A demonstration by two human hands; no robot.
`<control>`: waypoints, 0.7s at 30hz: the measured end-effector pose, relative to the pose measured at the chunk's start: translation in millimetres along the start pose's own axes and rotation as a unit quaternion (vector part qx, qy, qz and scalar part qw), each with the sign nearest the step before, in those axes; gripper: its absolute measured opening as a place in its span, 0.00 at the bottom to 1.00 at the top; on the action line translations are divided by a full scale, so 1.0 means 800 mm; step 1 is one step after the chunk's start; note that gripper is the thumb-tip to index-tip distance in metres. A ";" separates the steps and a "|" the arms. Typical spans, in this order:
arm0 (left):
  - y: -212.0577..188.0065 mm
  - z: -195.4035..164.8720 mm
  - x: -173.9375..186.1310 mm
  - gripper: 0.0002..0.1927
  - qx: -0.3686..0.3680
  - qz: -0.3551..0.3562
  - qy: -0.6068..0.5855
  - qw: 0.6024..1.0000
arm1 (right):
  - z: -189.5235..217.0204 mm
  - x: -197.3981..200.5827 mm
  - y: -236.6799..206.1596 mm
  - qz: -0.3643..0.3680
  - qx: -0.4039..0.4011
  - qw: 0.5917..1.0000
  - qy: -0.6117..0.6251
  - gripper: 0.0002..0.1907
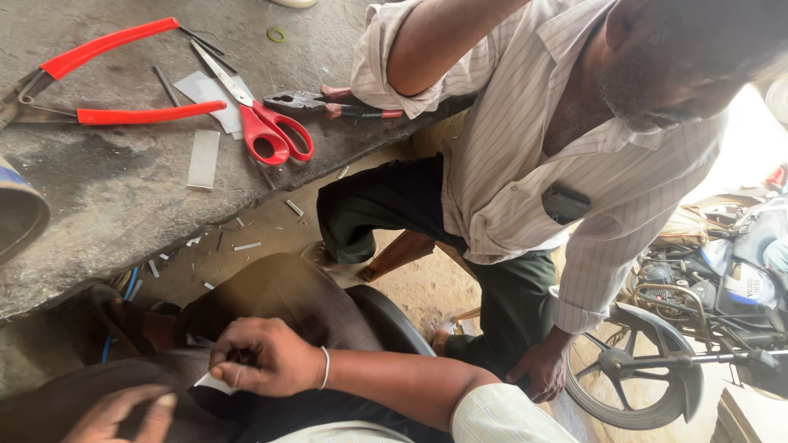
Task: The person cuts small white plastic tubes from a roll using scissors, then folds and rolls each piece into a small coil. The coiled pieces are placed into a metal can on the table. The process is repeated continuously throughout the clip.
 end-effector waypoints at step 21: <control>-0.025 -0.072 0.046 0.07 -0.004 -0.042 -0.187 0.981 | -0.009 -0.032 0.018 0.006 -0.045 0.999 0.029 0.04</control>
Point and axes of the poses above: each hand's wrist, its own y-axis towards the middle knuckle, its own x-axis out of the back of the hand, z = x × y, the point moved 2 cm from there along y, towards the middle knuckle, and after that the axes turned 12 degrees about y, right-handed, at the moved point
